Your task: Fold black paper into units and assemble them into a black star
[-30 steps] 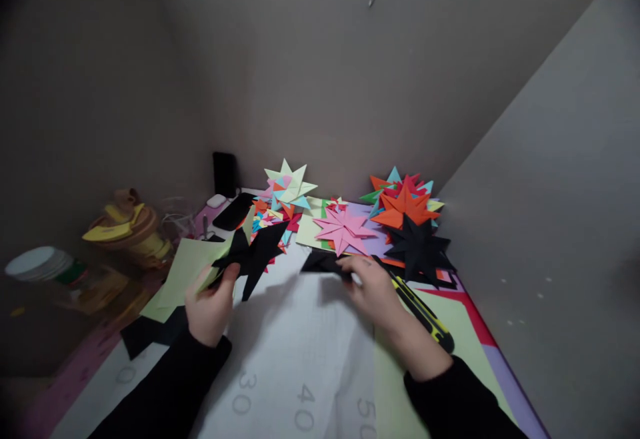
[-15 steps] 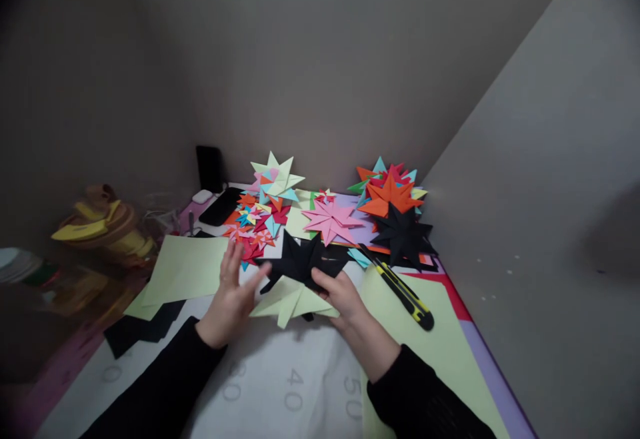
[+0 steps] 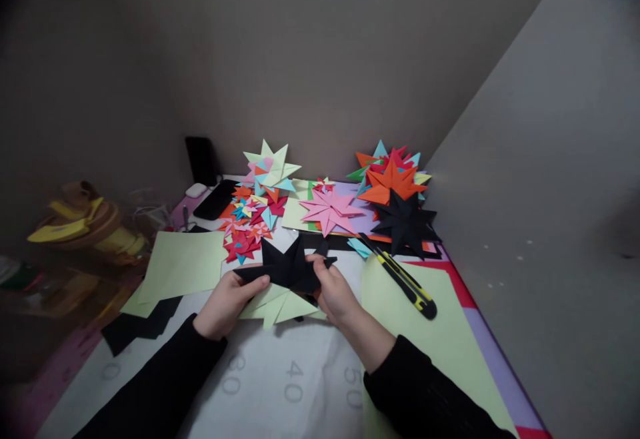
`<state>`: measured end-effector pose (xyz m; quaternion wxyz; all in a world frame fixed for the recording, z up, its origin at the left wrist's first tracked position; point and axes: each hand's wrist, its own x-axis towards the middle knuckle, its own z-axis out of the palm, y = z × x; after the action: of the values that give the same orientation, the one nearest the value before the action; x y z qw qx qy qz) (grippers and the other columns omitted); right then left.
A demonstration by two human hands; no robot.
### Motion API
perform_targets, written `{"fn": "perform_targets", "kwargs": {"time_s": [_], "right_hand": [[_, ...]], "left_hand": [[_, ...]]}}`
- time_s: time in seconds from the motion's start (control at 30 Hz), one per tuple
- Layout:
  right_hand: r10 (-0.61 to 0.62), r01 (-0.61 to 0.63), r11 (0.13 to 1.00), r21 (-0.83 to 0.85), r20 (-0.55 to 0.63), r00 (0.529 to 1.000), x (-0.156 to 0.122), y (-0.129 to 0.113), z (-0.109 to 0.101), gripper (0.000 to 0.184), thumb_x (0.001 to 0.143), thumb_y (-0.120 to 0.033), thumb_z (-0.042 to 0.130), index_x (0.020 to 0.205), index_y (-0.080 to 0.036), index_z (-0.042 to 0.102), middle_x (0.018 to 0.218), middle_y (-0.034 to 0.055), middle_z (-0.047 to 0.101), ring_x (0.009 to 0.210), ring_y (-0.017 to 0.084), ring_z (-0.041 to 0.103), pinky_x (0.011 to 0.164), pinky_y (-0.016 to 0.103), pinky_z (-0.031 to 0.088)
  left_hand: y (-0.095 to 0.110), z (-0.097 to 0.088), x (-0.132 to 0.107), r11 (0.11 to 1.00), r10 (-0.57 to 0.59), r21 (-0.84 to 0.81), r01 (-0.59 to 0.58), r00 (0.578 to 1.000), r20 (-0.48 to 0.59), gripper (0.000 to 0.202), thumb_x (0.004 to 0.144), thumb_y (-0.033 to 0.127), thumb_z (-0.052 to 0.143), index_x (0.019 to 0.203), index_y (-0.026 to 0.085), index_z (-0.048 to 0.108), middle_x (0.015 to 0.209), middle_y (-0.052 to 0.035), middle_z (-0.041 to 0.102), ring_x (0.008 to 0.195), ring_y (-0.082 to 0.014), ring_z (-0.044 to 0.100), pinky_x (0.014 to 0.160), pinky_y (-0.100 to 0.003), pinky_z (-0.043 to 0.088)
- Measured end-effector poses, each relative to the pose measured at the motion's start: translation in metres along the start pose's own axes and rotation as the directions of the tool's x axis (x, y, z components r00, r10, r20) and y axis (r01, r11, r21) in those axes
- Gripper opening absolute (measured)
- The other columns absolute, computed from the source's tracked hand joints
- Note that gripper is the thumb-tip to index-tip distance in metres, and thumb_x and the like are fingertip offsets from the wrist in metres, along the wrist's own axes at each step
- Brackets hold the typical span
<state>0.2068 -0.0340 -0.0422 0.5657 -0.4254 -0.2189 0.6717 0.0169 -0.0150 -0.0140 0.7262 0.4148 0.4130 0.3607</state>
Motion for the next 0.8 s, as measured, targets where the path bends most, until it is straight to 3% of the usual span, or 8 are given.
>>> {"fn": "perform_targets", "kwargs": {"time_s": [0.23,0.33,0.43,0.5,0.57,0.67,0.8], "right_hand": [[-0.118,0.109,0.984,-0.142,-0.057,0.991,0.005,-0.001,-0.005,0.033,0.067,-0.050,0.074,0.082,-0.022,0.065,0.078,0.0015,0.068,0.075,0.020,0.062,0.066,0.031,0.049],[-0.126,0.112,0.981,-0.157,-0.077,0.989,0.008,-0.002,-0.007,0.031,0.065,-0.046,0.076,0.079,-0.021,0.067,0.073,0.0006,0.068,0.069,0.019,0.061,0.064,0.030,0.047],[-0.139,0.123,0.982,-0.141,-0.107,0.985,0.008,-0.003,-0.008,0.031,0.065,-0.045,0.077,0.080,-0.020,0.067,0.071,0.0007,0.067,0.067,0.018,0.061,0.062,0.030,0.048],[-0.147,0.139,0.983,-0.122,-0.061,0.987,0.006,-0.005,-0.006,0.033,0.067,-0.046,0.075,0.087,-0.022,0.066,0.079,0.0020,0.069,0.072,0.019,0.063,0.065,0.031,0.049],[-0.145,0.154,0.980,-0.128,0.078,0.986,0.002,-0.006,-0.004,0.042,0.067,-0.046,0.075,0.101,-0.024,0.064,0.094,0.0042,0.069,0.083,0.022,0.064,0.073,0.034,0.050],[-0.096,0.158,0.949,-0.274,0.227,0.969,-0.004,-0.006,0.000,0.054,0.065,-0.040,0.078,0.113,-0.025,0.059,0.101,0.0050,0.069,0.091,0.023,0.063,0.078,0.034,0.049],[-0.025,0.123,0.890,-0.440,0.221,0.975,-0.007,-0.002,0.002,0.040,0.070,-0.041,0.073,0.102,-0.018,0.066,0.081,0.0045,0.070,0.081,0.023,0.064,0.072,0.034,0.051]], "left_hand": [[0.005,-0.001,0.001,0.998,-0.052,-0.048,0.045,0.984,-0.170,0.030,0.068,0.040,0.074,0.073,0.012,0.068,0.064,-0.0034,0.068,0.056,-0.0153,0.060,0.056,-0.026,0.046],[0.009,0.001,0.002,0.995,-0.060,-0.093,0.037,0.962,-0.266,0.031,0.062,0.040,0.078,0.066,0.012,0.065,0.068,-0.0019,0.068,0.058,-0.0132,0.059,0.052,-0.022,0.043],[0.009,-0.001,0.004,0.991,-0.066,-0.131,0.029,0.954,-0.293,0.032,0.060,0.040,0.079,0.067,0.013,0.063,0.068,-0.0010,0.068,0.061,-0.0126,0.059,0.052,-0.020,0.042],[0.006,-0.003,0.006,0.987,-0.049,-0.159,-0.003,0.946,-0.321,0.032,0.062,0.040,0.078,0.064,0.013,0.061,0.061,0.0011,0.064,0.057,-0.0109,0.057,0.052,-0.020,0.041],[0.004,-0.005,0.008,0.978,-0.035,-0.204,-0.038,0.938,-0.345,0.034,0.063,0.041,0.078,0.060,0.014,0.058,0.054,0.0025,0.061,0.053,-0.0105,0.056,0.053,-0.021,0.042],[0.002,-0.003,0.007,0.970,-0.040,-0.240,-0.031,0.958,-0.285,0.033,0.064,0.043,0.076,0.070,0.014,0.062,0.061,-0.0004,0.065,0.059,-0.0159,0.062,0.058,-0.025,0.046],[0.005,0.001,0.002,0.993,-0.034,-0.115,0.023,0.995,-0.093,0.039,0.067,0.040,0.075,0.092,0.013,0.064,0.081,-0.0075,0.071,0.072,-0.0224,0.066,0.067,-0.032,0.049]]}}
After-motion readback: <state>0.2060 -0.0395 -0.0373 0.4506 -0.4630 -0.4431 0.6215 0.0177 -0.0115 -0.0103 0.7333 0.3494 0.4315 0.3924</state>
